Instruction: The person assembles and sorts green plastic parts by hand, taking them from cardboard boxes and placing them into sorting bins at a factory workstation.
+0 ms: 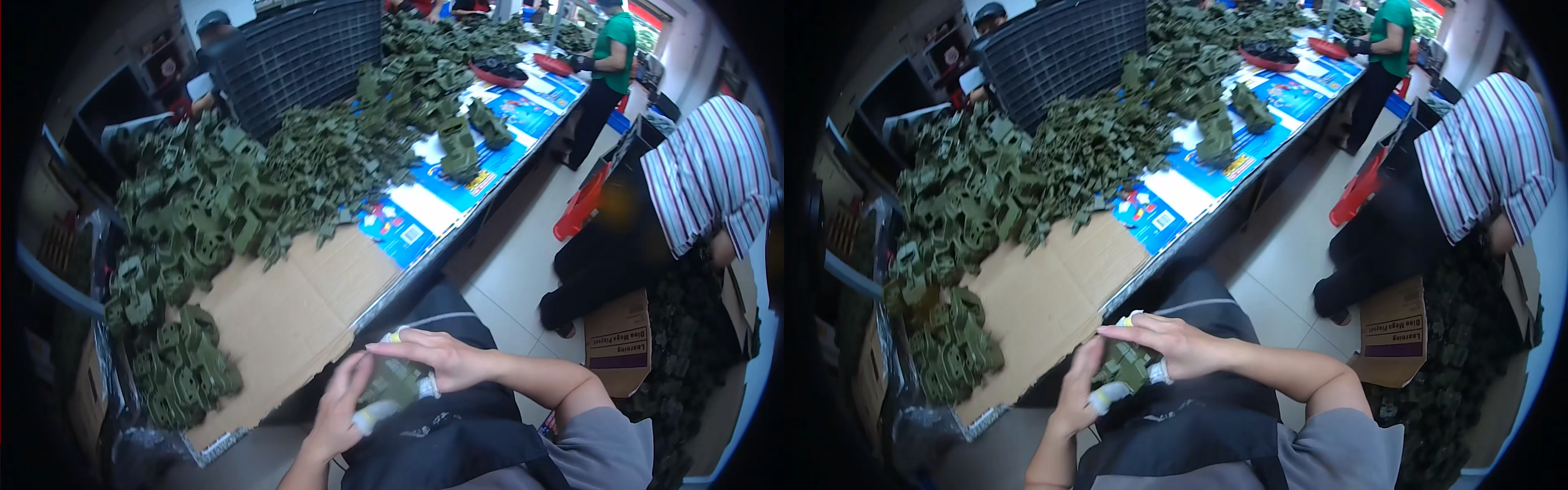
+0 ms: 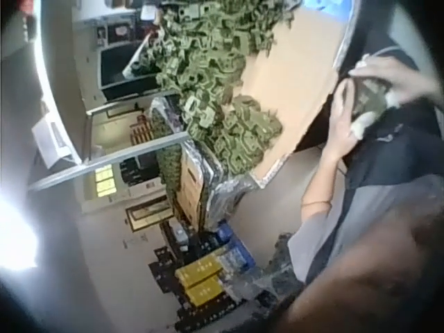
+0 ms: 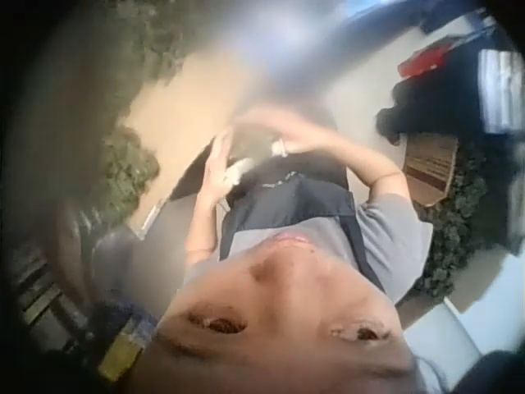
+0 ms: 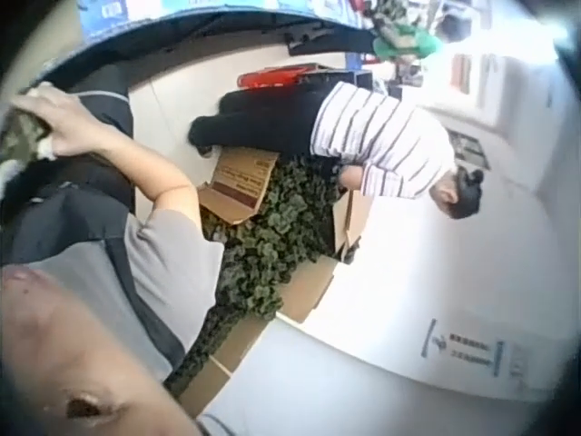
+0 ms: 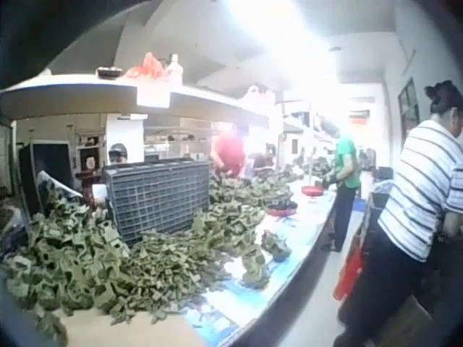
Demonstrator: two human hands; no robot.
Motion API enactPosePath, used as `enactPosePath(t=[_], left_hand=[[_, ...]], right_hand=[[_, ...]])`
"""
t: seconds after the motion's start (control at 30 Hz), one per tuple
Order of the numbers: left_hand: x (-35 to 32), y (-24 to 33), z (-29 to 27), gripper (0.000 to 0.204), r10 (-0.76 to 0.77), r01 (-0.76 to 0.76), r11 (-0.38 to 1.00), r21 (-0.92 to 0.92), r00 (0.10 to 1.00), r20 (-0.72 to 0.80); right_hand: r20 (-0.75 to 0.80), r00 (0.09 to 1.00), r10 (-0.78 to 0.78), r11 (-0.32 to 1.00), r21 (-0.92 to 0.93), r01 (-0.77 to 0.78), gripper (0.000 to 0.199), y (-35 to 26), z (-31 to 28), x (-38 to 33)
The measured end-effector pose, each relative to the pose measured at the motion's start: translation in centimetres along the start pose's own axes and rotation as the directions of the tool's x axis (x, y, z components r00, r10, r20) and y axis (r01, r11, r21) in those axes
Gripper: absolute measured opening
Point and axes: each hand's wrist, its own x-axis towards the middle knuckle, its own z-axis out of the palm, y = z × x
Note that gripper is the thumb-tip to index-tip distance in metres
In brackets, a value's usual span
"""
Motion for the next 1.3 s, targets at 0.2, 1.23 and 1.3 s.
enactPosePath(t=[0.2, 1.23, 1.3], left_hand=[[-0.5, -1.4, -1.8, 0.131, -0.031, -0.059, 0.955, -0.291, 0.955, -0.296], [1.9, -1.0, -4.5, 0.058, -0.292, 0.344, 0.932, 0.116, 0.901, -0.321], [1.6, -0.2, -4.7, 0.056, -0.3, 0.374, 0.908, 0.19, 0.895, -0.329]], right_hand=[[-0.281, 0.949, 0.146, 0.978, 0.187, -0.095, 0.07, -0.8, -2.0, -1.5], [-0.984, 0.161, 0.081, 0.442, -0.109, -0.891, 0.074, 23.0, -21.5, -2.9], [-0.981, 0.156, 0.116, 0.402, -0.097, -0.91, 0.078, 22.9, -22.0, -2.6]])
